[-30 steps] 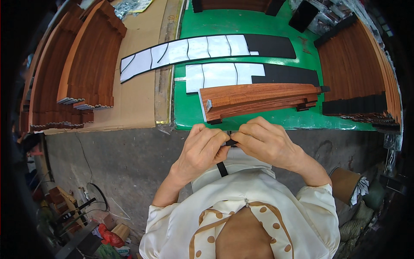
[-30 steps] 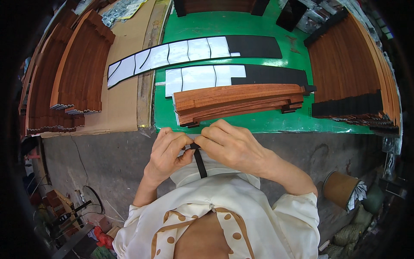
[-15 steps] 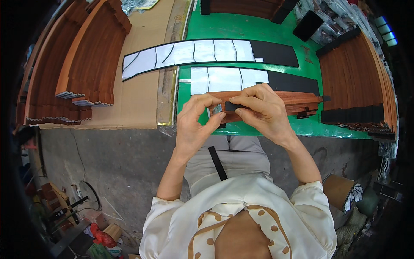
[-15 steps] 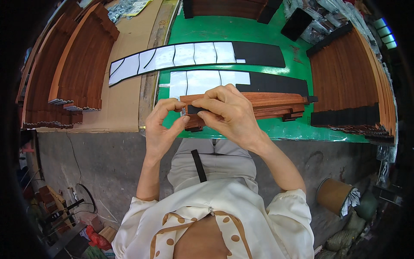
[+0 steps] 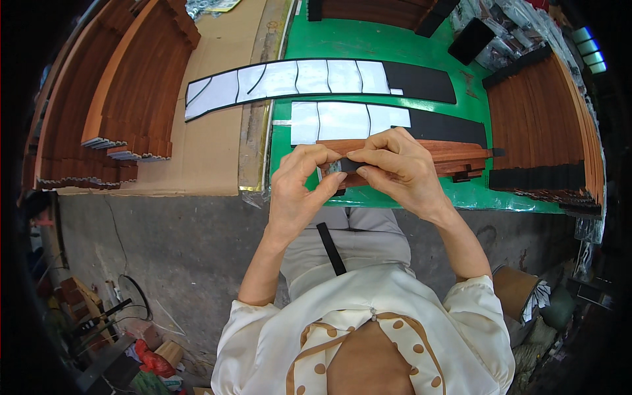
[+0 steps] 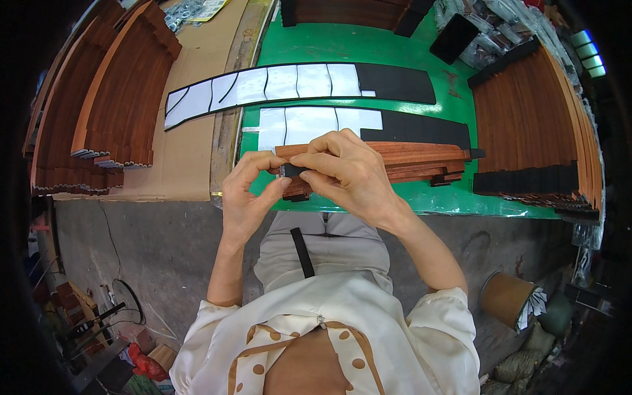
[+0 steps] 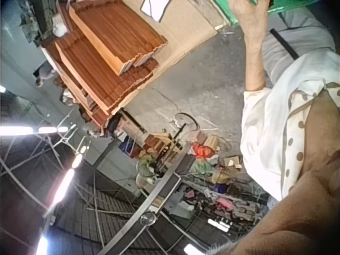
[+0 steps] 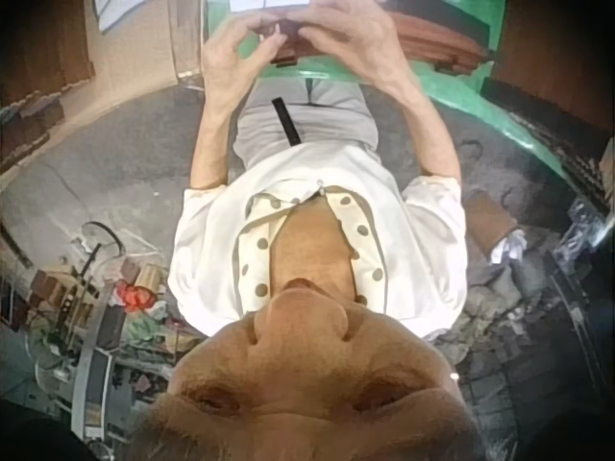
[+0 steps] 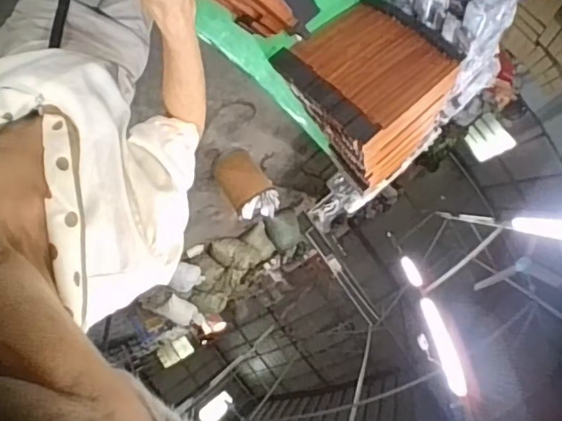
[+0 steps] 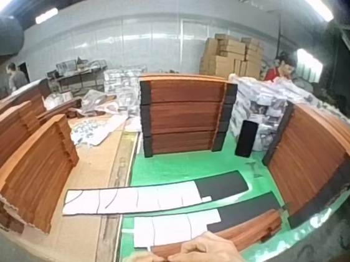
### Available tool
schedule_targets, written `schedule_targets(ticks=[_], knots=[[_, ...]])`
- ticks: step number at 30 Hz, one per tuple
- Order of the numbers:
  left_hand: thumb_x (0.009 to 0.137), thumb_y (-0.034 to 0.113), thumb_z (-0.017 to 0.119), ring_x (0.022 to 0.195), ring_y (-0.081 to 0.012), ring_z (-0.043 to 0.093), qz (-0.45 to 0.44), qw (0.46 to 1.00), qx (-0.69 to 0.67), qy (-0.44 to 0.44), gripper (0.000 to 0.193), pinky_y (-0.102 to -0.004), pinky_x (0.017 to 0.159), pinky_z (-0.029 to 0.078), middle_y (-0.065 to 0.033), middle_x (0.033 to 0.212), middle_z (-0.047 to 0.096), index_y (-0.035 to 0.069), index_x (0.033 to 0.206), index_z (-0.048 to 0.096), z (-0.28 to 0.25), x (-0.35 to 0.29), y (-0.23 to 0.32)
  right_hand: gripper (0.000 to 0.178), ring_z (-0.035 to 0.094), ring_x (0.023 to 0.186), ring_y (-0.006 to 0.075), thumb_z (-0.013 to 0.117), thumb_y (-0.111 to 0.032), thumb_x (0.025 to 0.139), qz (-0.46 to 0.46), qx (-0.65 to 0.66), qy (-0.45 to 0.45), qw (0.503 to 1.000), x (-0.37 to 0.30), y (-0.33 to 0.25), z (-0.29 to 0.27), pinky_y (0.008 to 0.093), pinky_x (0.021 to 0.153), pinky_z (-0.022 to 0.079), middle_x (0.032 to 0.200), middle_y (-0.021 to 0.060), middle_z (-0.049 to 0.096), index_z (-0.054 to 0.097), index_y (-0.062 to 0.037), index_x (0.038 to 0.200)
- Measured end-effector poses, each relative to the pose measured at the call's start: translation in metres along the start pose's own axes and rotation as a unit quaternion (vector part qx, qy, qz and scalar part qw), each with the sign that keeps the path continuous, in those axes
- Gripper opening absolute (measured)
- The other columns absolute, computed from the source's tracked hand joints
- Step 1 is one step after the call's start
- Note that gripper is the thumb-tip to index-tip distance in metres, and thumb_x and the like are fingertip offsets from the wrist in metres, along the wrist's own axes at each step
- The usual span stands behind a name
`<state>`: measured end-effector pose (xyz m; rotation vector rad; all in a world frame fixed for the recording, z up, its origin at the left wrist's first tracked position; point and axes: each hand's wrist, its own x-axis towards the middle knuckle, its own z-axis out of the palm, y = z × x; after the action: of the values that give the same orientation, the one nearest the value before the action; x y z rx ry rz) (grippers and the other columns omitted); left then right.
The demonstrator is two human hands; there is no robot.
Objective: Applying adhesive strips to wooden furniture components and stacking them.
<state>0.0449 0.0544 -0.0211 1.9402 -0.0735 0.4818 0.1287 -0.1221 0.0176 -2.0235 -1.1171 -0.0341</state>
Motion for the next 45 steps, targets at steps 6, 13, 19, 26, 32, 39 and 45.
schedule_targets(ticks=[6,13,19,26,32,39,45], knots=[[0.074,0.001,0.070,0.080,-0.0168,0.057,0.004,1.000,0.003,-0.003,0.024,-0.0280,0.073,0.047,-0.0083,0.091,0.060,-0.001,0.096,0.062,0.000,-0.001,-0.002,0.026,0.055,0.075,0.0192,0.070,-0.002,0.070,-0.008,0.006,0.001,1.000,0.001,0.001,0.000,0.0307,0.065,0.046,0.085,0.0042,0.061,0.071,-0.0069,0.095],[0.074,0.000,0.070,0.080,-0.0170,0.057,0.006,1.000,0.008,-0.003,0.023,-0.0279,0.073,0.047,-0.0082,0.091,0.060,-0.001,0.095,0.061,0.000,-0.001,-0.002,0.026,0.055,0.074,0.0190,0.071,-0.001,0.069,-0.002,0.015,-0.002,1.000,0.002,0.000,-0.001,0.0306,0.064,0.046,0.084,0.0040,0.061,0.070,-0.0070,0.094],[0.074,0.001,0.071,0.080,-0.0170,0.058,0.011,1.000,0.011,0.004,0.024,-0.0278,0.072,0.047,-0.0082,0.091,0.060,-0.001,0.096,0.062,0.000,0.000,-0.001,0.027,0.054,0.073,0.0189,0.071,-0.002,0.068,-0.003,0.016,0.003,1.000,0.003,0.001,0.001,0.0302,0.063,0.046,0.084,0.0037,0.061,0.070,-0.0073,0.095],[0.074,0.002,0.072,0.078,-0.0171,0.058,0.017,1.000,0.016,0.003,0.025,-0.0278,0.072,0.048,-0.0088,0.091,0.061,-0.001,0.097,0.062,0.001,-0.001,-0.001,0.029,0.055,0.080,0.0177,0.072,-0.001,0.070,0.010,0.013,-0.019,1.000,0.002,0.000,-0.002,0.0296,0.065,0.046,0.085,0.0046,0.061,0.070,-0.0051,0.098],[0.076,-0.001,0.069,0.078,-0.0193,0.058,0.068,0.997,0.039,0.009,0.026,-0.0291,0.068,0.047,-0.0090,0.093,0.060,0.003,0.101,0.064,0.003,-0.001,0.001,0.033,0.056,0.087,0.0224,0.073,-0.009,0.070,-0.019,0.010,0.052,0.998,-0.005,0.011,-0.012,0.0322,0.070,0.048,0.093,0.0032,0.063,0.068,-0.0092,0.102],[0.072,-0.004,0.067,0.084,-0.0260,0.054,0.197,0.948,0.249,0.036,0.031,-0.0374,0.076,0.041,-0.0092,0.092,0.060,0.009,0.101,0.066,0.008,0.000,0.006,0.035,0.057,0.094,0.0257,0.070,-0.007,0.062,-0.121,-0.174,0.094,0.973,-0.018,0.008,-0.001,0.0417,0.082,0.048,0.100,0.0054,0.062,0.067,-0.0128,0.096],[0.080,0.001,0.064,0.085,-0.0272,0.057,0.112,0.981,0.158,0.015,0.029,-0.0357,0.076,0.044,-0.0104,0.095,0.059,0.003,0.109,0.062,0.007,-0.010,0.004,0.021,0.057,0.091,0.0268,0.067,-0.007,0.075,-0.057,-0.151,0.171,0.972,-0.041,0.036,-0.045,0.0390,0.078,0.047,0.095,0.0095,0.061,0.063,-0.0085,0.096]])
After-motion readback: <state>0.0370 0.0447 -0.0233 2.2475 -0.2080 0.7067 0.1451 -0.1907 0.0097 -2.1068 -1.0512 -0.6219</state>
